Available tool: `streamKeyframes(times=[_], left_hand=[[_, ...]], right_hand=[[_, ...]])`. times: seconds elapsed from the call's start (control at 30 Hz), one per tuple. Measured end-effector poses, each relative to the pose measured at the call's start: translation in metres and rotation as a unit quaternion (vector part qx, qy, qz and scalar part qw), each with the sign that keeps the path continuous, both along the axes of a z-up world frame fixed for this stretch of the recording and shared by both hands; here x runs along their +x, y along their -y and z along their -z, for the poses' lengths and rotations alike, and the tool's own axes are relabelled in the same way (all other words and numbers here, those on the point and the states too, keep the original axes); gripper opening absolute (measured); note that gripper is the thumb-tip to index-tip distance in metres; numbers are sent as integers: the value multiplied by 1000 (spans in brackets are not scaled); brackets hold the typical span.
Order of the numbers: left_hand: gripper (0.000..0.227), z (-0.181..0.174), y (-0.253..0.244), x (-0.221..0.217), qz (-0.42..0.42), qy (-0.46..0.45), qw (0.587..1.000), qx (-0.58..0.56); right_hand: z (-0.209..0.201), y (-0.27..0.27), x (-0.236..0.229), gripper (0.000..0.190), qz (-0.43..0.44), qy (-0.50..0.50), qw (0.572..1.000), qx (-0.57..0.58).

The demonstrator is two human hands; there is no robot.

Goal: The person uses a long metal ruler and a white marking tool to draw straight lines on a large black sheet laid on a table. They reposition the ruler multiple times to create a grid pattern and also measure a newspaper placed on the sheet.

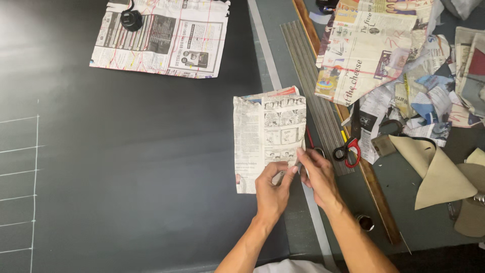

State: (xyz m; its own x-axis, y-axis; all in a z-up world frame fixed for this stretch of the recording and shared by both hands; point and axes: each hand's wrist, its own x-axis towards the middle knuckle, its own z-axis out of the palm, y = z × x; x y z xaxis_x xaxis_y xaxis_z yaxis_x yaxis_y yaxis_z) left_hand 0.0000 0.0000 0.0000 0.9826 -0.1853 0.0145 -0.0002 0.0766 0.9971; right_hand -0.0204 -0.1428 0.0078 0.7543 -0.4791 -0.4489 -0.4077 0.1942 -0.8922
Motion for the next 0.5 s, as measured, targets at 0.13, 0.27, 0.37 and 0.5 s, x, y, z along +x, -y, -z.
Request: streamKeyframes(times=[0.13, 0.27, 0.37, 0.5], left_hand=[[12, 2, -6, -4, 6, -113, 991, -75], [12, 6, -13, 0, -23, -143, 985, -91], [15, 7, -19, 4, -20, -182, 976, -118], [20, 2, -24, 6, -1, -191, 976, -109]], right_hand=[[-1, -5, 1, 26, -3, 1, 1000, -2], [-3, -7, -2, 22, -9, 13, 1000, 13], [-3, -9, -2, 23, -8, 15, 1000, 10], [2, -8, -4, 25, 2, 19, 999, 27]])
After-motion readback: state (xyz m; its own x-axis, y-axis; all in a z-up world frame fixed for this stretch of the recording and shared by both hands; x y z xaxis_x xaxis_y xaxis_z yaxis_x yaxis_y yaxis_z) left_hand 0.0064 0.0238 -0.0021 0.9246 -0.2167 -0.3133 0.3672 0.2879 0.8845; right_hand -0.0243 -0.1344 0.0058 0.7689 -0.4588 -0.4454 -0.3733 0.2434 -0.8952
